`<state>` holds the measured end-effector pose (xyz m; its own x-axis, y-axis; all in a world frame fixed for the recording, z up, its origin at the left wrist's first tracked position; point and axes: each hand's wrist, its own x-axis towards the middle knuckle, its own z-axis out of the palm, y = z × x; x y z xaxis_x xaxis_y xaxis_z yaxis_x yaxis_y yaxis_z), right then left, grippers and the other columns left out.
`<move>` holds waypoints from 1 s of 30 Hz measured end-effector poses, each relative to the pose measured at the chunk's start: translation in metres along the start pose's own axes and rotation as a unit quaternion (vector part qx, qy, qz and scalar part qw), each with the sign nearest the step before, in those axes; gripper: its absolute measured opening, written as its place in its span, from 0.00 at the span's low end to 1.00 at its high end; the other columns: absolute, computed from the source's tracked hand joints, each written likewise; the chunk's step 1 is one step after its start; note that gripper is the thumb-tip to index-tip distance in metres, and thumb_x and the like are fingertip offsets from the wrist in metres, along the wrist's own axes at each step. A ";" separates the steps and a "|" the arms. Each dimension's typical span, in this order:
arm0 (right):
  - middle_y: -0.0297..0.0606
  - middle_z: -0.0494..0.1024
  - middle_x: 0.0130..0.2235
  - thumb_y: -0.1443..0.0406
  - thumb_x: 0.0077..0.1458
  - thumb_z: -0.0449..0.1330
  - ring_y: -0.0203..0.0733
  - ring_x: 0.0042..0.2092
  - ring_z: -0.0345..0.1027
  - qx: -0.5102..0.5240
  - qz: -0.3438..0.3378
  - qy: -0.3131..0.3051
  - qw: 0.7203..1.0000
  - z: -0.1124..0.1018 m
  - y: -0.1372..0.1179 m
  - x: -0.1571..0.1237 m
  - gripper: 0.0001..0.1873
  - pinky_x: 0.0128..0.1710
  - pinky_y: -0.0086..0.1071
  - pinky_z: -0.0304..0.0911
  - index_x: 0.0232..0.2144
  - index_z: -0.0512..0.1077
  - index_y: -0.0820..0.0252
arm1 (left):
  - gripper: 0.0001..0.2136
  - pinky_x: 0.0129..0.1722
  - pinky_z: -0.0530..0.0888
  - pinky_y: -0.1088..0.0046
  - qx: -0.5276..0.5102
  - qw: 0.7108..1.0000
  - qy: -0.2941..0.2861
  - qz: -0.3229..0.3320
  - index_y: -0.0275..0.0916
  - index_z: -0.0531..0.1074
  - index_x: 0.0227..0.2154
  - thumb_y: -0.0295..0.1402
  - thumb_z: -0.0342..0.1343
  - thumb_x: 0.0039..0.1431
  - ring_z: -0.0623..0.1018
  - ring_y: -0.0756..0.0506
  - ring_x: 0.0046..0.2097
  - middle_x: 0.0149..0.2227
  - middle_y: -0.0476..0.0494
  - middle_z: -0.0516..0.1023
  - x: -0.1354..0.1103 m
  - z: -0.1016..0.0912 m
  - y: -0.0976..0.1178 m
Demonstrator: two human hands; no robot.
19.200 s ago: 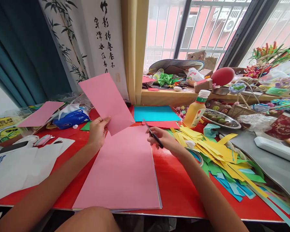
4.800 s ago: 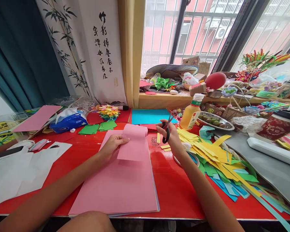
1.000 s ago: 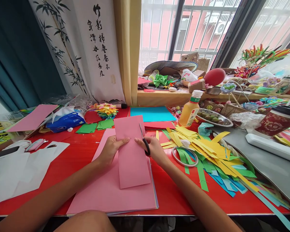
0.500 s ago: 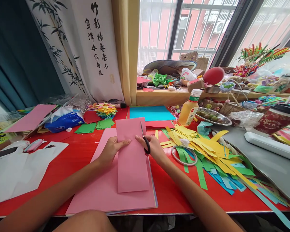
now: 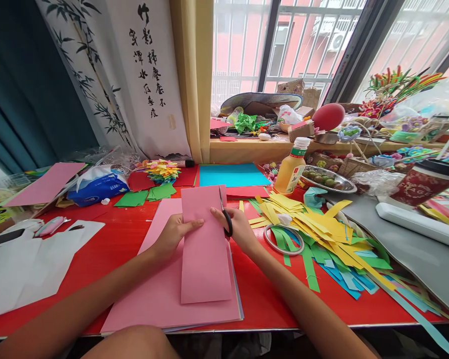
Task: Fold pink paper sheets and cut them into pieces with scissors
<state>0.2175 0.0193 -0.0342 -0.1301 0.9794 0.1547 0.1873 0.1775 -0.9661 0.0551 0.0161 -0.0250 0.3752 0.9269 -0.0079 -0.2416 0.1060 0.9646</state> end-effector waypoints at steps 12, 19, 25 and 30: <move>0.26 0.57 0.12 0.48 0.49 0.54 0.29 0.15 0.51 -0.009 -0.014 0.019 1.000 -0.001 0.007 0.002 0.24 0.15 0.25 0.43 0.15 0.56 0.59 | 0.11 0.31 0.72 0.70 -0.009 1.000 -0.017 -0.019 0.31 0.74 0.30 0.33 0.61 0.45 0.76 0.45 0.30 0.29 0.42 0.77 0.005 -0.007 -0.010; 0.29 0.62 0.14 0.49 0.50 0.53 0.28 0.15 0.52 0.030 -0.020 0.046 0.998 -0.003 0.009 0.007 0.22 0.14 0.24 0.46 0.17 0.60 0.60 | 0.13 0.31 0.71 0.70 0.013 0.999 -0.024 -0.021 0.32 0.74 0.33 0.34 0.61 0.44 0.76 0.45 0.31 0.31 0.40 0.77 0.017 -0.025 -0.005; 0.29 0.65 0.22 0.53 0.49 0.56 0.31 0.21 0.58 0.048 -0.063 0.139 0.987 -0.029 -0.003 0.016 0.16 0.17 0.24 0.51 0.31 0.64 0.60 | 0.10 0.28 0.70 0.72 -0.021 0.999 0.012 -0.025 0.33 0.73 0.27 0.29 0.63 0.37 0.74 0.47 0.27 0.27 0.43 0.77 0.041 -0.072 0.002; 0.29 0.64 0.28 0.57 0.48 0.57 0.31 0.24 0.58 -0.030 -0.066 0.083 0.994 -0.030 -0.012 0.015 0.21 0.21 0.25 0.56 0.43 0.59 0.57 | 0.11 0.25 0.69 0.73 -0.099 0.988 0.114 -0.025 0.34 0.71 0.23 0.26 0.64 0.32 0.73 0.49 0.24 0.22 0.48 0.75 0.049 -0.091 0.002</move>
<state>0.2425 0.0349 -0.0138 0.0038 0.9491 0.3150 0.2370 0.3051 -0.9223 -0.0087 0.0946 -0.0472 0.1854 0.9734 -0.1347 -0.4068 0.2008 0.8912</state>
